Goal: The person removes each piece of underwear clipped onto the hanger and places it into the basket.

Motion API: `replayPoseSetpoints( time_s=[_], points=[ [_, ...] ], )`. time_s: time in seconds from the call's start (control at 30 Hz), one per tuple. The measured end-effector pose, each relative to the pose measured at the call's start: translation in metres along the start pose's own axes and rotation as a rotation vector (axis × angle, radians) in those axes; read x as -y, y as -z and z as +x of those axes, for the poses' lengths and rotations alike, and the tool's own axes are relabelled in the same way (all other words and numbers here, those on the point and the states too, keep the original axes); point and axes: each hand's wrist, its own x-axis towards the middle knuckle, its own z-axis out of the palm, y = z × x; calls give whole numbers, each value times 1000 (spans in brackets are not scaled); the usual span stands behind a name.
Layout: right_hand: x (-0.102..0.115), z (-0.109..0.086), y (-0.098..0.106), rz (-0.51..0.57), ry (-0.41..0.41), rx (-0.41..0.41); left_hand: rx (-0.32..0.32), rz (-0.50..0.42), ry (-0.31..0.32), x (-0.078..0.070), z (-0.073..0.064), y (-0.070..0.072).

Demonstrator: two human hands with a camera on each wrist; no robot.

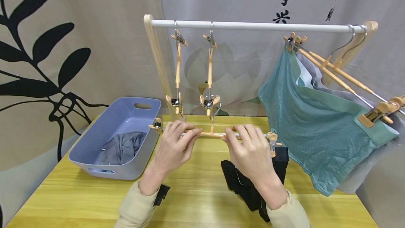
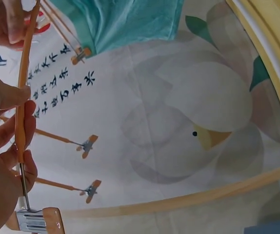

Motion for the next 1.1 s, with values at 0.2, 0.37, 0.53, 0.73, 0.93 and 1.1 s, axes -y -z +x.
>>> replayPoseSetpoints(
  time_s=[0.2, 0.37, 0.53, 0.73, 0.93, 1.1],
  points=[
    [-23, 5, 28, 71, -198, 135, -26, -14, 10, 3, -3, 0],
    [-45, 1, 45, 149, -384, 384, -37, -20, 21, 5, -4, 3],
    [-56, -4, 49, 264, -487, 577, -52, -25, 25, 7, -4, 5],
    [-60, -7, 45, 339, -500, 592, -51, -28, 36, 9, -5, 8],
    [-59, -8, 46, 411, -603, 562, -42, -27, 39, 10, -7, 9],
    [-57, -8, 47, 441, -700, 530, -39, -36, 44, 10, -7, 9]
  ],
)
